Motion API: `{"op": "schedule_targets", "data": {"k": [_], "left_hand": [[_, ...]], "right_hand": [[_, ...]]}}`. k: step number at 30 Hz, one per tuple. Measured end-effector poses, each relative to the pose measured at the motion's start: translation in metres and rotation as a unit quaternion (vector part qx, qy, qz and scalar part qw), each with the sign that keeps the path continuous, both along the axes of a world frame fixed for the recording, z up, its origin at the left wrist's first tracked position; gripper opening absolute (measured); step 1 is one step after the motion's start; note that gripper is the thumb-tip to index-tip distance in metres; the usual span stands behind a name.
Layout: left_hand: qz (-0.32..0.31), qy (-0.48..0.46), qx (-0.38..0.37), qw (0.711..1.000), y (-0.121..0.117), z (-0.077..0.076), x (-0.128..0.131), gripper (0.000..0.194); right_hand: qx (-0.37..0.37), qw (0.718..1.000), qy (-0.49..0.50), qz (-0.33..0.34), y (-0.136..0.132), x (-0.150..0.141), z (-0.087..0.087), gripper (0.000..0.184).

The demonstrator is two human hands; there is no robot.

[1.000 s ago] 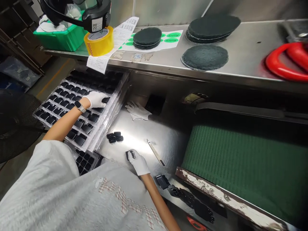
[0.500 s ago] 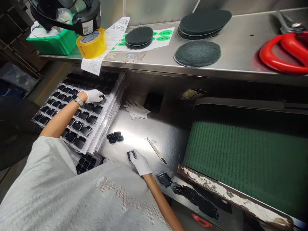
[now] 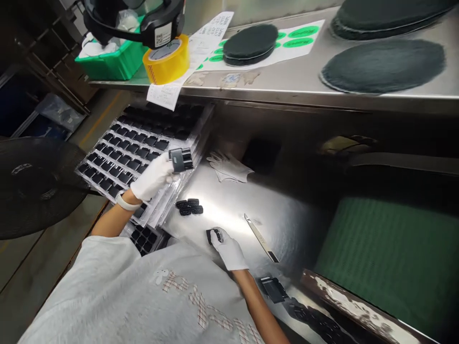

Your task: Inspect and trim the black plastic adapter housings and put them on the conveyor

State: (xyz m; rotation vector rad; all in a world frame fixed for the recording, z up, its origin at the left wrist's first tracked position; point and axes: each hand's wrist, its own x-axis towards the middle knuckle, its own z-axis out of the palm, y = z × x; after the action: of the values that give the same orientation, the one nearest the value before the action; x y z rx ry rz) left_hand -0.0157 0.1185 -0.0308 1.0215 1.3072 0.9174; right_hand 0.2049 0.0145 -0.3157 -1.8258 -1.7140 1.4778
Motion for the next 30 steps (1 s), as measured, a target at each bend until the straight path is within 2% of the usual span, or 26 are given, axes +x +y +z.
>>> {"op": "schedule_targets", "data": {"k": [3,9,13,15,17,19,20,23,25,28,30], "left_hand": [[0.000,-0.005,0.023,1.000,-0.020,0.005,0.018,0.022],[0.012,0.051,0.015,0.999,-0.033,0.011,0.026,0.024],[0.006,0.151,0.015,0.988,-0.038,0.009,0.026,0.024],[0.006,0.248,0.045,0.968,-0.034,0.005,0.023,0.020],[0.031,0.389,0.098,0.916,-0.020,-0.001,0.013,0.012],[0.074,0.541,0.142,0.826,0.003,-0.012,-0.002,0.007],[0.080,0.597,0.151,0.784,0.016,-0.020,-0.011,0.013],[0.015,0.701,0.145,0.698,0.054,-0.044,-0.036,0.031],[-0.063,0.744,0.138,0.651,0.071,-0.054,-0.047,0.037],[-0.153,0.781,0.149,0.587,0.084,-0.059,-0.055,0.038],[-0.186,0.799,0.169,0.546,0.088,-0.059,-0.057,0.041]], "right_hand": [[-0.010,0.999,0.034,-0.018,0.001,-0.004,0.001,0.033],[-0.030,0.985,0.127,-0.115,0.000,-0.012,0.017,0.036],[-0.061,0.956,0.213,-0.194,0.000,-0.021,0.037,0.047],[-0.089,0.936,0.255,-0.224,0.001,-0.024,0.052,0.048],[-0.119,0.914,0.299,-0.247,0.001,-0.026,0.072,0.044],[-0.143,0.892,0.339,-0.263,0.002,-0.026,0.096,0.044],[-0.150,0.881,0.356,-0.271,0.003,-0.025,0.109,0.044],[-0.147,0.858,0.392,-0.298,0.004,-0.020,0.148,0.040],[-0.130,0.851,0.407,-0.306,0.002,-0.016,0.173,0.034],[-0.094,0.859,0.407,-0.298,-0.003,-0.008,0.201,0.029],[-0.066,0.871,0.388,-0.292,-0.006,-0.005,0.212,0.029]]}}
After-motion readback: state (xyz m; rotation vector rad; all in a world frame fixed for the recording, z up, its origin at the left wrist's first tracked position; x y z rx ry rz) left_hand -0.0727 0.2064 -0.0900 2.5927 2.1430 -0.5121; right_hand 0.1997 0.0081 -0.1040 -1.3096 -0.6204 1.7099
